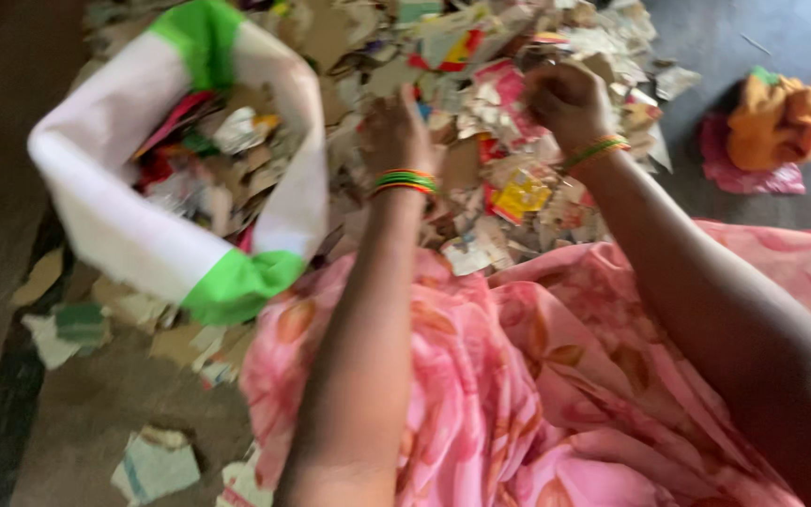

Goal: The person sits on the floor and sorts through a large pile of torn paper scraps and packaging. They pick up individual pieces, separate them, and place selected items into a white and green bag positioned to their left.

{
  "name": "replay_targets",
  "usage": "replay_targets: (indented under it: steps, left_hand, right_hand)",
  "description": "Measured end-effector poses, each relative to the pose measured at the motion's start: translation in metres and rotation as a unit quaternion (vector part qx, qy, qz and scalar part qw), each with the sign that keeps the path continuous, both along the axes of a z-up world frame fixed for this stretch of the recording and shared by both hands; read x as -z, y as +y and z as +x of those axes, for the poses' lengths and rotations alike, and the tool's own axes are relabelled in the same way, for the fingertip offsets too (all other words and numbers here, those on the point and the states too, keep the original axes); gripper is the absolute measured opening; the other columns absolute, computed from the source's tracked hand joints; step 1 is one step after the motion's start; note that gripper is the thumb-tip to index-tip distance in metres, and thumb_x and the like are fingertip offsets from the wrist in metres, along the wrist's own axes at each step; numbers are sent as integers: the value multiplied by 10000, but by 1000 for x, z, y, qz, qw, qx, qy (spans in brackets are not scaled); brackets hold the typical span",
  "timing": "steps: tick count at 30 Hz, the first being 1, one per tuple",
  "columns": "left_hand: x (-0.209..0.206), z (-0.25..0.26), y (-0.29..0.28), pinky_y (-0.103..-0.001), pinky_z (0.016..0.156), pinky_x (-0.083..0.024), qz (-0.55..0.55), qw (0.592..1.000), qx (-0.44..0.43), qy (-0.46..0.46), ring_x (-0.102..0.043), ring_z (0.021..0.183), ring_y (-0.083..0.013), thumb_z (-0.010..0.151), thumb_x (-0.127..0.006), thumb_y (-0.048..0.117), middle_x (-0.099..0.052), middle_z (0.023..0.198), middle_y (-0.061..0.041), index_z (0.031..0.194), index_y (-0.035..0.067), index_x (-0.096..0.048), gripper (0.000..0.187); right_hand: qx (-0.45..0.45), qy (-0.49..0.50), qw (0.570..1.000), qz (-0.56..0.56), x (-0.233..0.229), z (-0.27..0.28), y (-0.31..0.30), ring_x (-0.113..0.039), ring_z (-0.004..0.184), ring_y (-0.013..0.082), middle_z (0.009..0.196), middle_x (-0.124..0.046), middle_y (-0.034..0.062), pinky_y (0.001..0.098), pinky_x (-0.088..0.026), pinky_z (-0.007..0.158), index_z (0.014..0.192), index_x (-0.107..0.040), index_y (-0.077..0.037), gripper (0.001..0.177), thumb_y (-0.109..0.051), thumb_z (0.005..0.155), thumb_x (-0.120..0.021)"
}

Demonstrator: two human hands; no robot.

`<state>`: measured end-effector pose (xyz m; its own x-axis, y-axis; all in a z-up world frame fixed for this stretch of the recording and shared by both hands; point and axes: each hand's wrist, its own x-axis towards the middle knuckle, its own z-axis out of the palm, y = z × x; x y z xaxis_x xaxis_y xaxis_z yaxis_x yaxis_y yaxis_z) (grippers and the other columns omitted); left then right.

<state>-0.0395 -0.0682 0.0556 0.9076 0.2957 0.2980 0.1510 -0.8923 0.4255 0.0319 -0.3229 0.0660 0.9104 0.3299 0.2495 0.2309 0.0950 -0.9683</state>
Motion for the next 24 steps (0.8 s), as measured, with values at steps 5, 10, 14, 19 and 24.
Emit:
replay_targets:
  steps: [5, 10, 14, 19, 24]
  left_hand:
    - [3, 5, 29, -503, 1042, -483, -35, 996, 23, 75, -554, 1290, -409, 622, -937, 256, -508, 1444, -222, 1498, 126, -263, 1113]
    - [-28, -8, 24, -509, 944, -518, -62, 977, -31, 204, -620, 1159, -425, 778, -842, 311, -516, 1402, -239, 1561, 126, -165, 1051]
    - [-47, -16, 23, -538, 896, -535, -79, 985, -33, 148, -649, 1123, -423, 830, -805, 345, -567, 1364, -227, 1553, 121, -211, 962]
    - [-50, -12, 19, -444, 993, -600, -181, 970, 134, -91, -733, 1131, -331, 914, -834, 274, -676, 1307, -191, 1549, 78, -267, 873]
    - [-56, -19, -12, -381, 883, -619, -351, 912, 181, -109, -759, 1057, -249, 905, -835, 227, -685, 1235, -149, 1458, 62, -337, 762]
  right_hand:
    - [-5, -4, 1000, -13, 4, 19, 10, -638, 733, 78, 910, -682, 18, 234, -550, 642, 1144, -682, -22, 155, 25, 1049, -569]
    - [33, 5, 999, -35, -1, 24, 7, -672, 719, 70, 915, -713, 22, 227, -579, 630, 1123, -698, -23, 198, 59, 1037, -540]
    - [25, 28, 999, -37, -5, 20, 9, -676, 705, 72, 912, -719, 26, 228, -581, 627, 1114, -693, -16, 168, 55, 1050, -555]
    - [-45, -1, 998, -33, -24, 3, 20, -680, 790, 64, 974, -713, 19, 223, -588, 676, 1211, -651, -22, 146, -45, 1071, -616]
    - [-138, 11, 989, -49, -47, -22, 40, -664, 844, 43, 1059, -710, 1, 210, -579, 723, 1295, -634, -37, 282, -225, 1086, -648]
